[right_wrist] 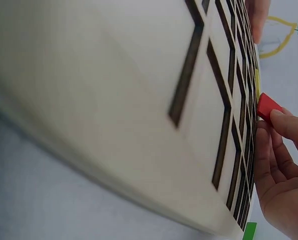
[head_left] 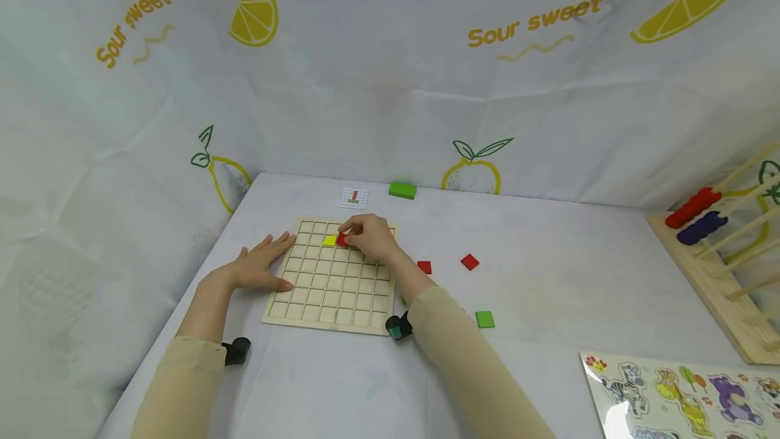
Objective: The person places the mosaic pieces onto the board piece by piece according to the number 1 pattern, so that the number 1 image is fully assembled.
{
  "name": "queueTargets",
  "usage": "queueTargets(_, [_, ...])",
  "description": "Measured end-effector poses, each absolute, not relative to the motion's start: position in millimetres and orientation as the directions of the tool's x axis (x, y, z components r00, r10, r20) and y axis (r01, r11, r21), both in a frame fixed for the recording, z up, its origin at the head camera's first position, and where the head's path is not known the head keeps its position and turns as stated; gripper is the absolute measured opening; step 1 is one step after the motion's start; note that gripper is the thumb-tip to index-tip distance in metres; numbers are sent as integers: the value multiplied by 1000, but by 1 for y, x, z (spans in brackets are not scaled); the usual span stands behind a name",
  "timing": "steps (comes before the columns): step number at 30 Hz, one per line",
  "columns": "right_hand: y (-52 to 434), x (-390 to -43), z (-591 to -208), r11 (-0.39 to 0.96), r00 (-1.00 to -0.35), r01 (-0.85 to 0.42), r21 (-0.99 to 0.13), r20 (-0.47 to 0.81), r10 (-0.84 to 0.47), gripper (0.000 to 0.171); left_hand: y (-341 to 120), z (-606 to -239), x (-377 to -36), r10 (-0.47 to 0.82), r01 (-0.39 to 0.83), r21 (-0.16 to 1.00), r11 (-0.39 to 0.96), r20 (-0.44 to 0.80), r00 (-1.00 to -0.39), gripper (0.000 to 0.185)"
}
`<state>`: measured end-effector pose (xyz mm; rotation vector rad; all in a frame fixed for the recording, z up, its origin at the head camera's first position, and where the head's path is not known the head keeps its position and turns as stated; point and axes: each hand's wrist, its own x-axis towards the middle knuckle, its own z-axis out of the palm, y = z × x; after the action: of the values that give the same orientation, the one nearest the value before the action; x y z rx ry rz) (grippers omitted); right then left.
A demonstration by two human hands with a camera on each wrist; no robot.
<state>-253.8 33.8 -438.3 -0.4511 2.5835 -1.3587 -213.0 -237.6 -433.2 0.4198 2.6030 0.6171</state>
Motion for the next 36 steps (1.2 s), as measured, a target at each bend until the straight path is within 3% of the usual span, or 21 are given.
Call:
queueTargets(8, [33, -253, -439, 574, -941, -165, -802, -46, -335, 21, -237, -430, -212, 384, 182, 493, 851, -346, -856, 106])
queueTargets(16, [30, -253, -442, 625, -938, -183, -759, -56, -343, 25, -236, -428, -212, 375, 148, 520, 841, -363, -853, 83])
queueTargets(26, [31, -251, -438, 645, -936, -202, -737, -48, -348, 24, -237, -432, -214, 356, 113, 536, 837, -375, -856, 87])
queueTargets(36, [30, -251, -438, 647, -937, -187, -739, -62, -343, 21, -240, -432, -211, 386, 169, 521, 837, -344, -856, 88])
